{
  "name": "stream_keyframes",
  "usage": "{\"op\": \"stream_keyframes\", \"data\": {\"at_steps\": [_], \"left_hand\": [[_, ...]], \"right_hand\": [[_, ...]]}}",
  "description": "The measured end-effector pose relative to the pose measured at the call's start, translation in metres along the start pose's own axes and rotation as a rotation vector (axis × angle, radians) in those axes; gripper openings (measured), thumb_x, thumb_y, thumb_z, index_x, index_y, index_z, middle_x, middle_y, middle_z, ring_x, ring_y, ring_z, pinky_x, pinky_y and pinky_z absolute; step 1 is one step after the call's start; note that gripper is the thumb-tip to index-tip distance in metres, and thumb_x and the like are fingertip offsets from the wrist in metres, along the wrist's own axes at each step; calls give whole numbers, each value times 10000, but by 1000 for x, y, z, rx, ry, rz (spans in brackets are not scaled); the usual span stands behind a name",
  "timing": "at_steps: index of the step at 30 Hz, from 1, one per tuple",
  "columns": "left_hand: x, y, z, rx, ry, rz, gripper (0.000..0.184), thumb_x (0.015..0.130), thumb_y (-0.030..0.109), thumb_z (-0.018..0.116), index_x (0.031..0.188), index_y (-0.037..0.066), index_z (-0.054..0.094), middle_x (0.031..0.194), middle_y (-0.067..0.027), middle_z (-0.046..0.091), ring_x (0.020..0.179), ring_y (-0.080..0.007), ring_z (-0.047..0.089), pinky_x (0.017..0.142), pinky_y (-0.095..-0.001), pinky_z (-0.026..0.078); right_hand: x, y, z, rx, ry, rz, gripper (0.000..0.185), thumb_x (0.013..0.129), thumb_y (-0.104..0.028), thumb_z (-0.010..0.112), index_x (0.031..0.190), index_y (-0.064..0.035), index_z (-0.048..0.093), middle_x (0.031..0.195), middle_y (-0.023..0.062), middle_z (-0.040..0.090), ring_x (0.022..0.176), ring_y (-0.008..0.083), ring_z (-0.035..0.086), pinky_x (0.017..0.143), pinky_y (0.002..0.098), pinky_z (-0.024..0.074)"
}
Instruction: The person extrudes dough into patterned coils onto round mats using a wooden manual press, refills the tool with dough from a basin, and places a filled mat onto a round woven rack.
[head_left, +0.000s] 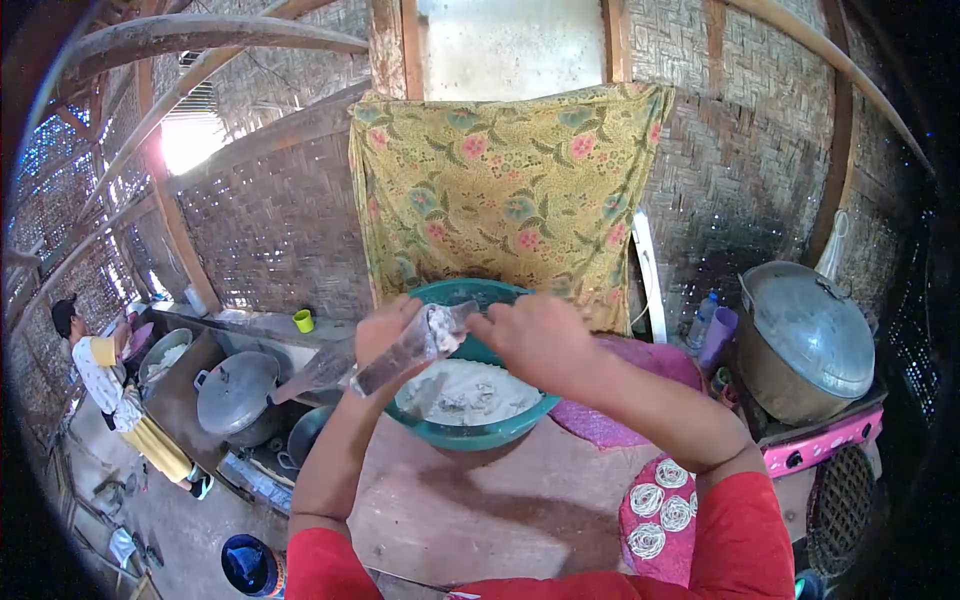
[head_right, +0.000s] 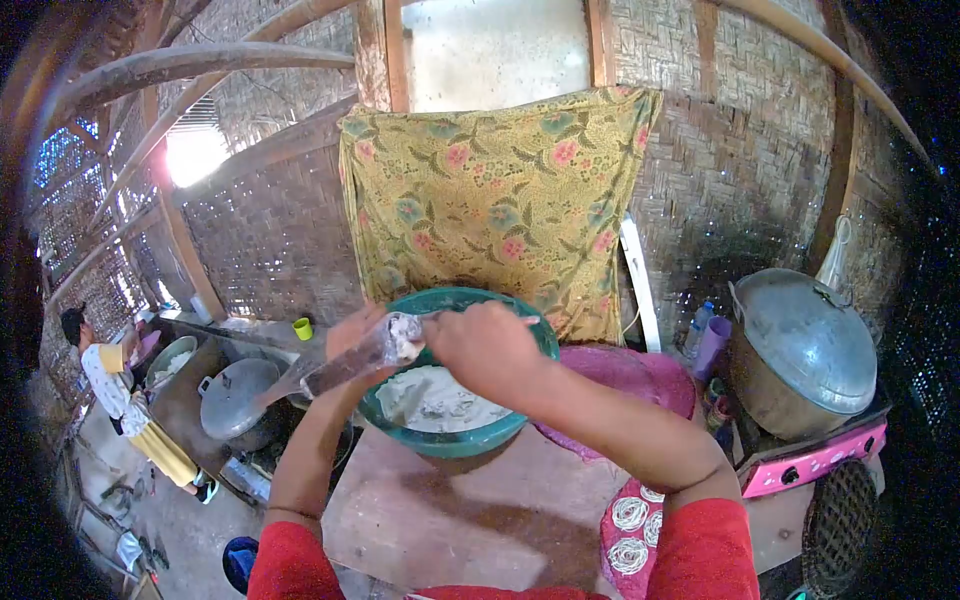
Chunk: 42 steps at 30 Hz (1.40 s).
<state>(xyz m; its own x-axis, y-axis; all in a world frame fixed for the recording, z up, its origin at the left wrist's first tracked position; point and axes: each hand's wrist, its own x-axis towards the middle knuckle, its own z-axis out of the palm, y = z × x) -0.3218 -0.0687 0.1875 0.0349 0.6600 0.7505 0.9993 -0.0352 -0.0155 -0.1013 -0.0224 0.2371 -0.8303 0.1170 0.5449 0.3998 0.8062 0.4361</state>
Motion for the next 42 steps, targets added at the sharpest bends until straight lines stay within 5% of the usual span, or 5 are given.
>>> {"op": "stream_keyframes", "data": {"at_steps": [19, 30, 35, 39, 42], "left_hand": [[0, -35, 18, -665, 369, -286, 278, 660, 187, 727, 901, 91, 627, 867, -100, 628, 780, -273, 619, 670, -348, 495], [-4, -64, 3, 54, 222, -232, 240, 687, 255, 687, 858, 100, 622, 856, -117, 614, 761, -322, 613, 645, -402, 486], [-20, -48, -33, 123, 377, -222, 260, 688, 271, 713, 855, 95, 620, 820, -123, 628, 777, -309, 620, 678, -376, 492], [-40, -39, -78, -725, 233, -452, 274, 701, 155, 700, 925, 19, 623, 822, -76, 643, 745, -231, 626, 677, -346, 495], [-45, -29, -74, -1727, 273, -486, 174, 707, 96, 576, 873, 58, 539, 776, -28, 524, 673, -161, 500, 638, -316, 406]], "right_hand": [[-2, -61, 79, 981, 426, 369, 416, 909, -79, 500, 1320, -141, 482, 683, 155, 537, 585, 256, 550, 573, 338, 455], [-17, -53, 66, 1688, -113, 467, 400, 953, -89, 443, 1353, -96, 440, 736, 2, 531, 614, 80, 422, 582, 244, 417], [-42, -28, 139, 787, -252, 481, 333, 896, -199, 491, 1212, -175, 593, 905, 145, 646, 716, 261, 608, 669, 399, 480], [-66, -44, 165, 183, -388, 266, 316, 832, -248, 547, 1122, -180, 652, 986, 152, 611, 880, 268, 586, 795, 389, 449], [-58, -54, 142, 902, -222, 178, 396, 896, -395, 498, 1162, -124, 610, 1076, 135, 574, 951, 296, 552, 856, 443, 413]]}}
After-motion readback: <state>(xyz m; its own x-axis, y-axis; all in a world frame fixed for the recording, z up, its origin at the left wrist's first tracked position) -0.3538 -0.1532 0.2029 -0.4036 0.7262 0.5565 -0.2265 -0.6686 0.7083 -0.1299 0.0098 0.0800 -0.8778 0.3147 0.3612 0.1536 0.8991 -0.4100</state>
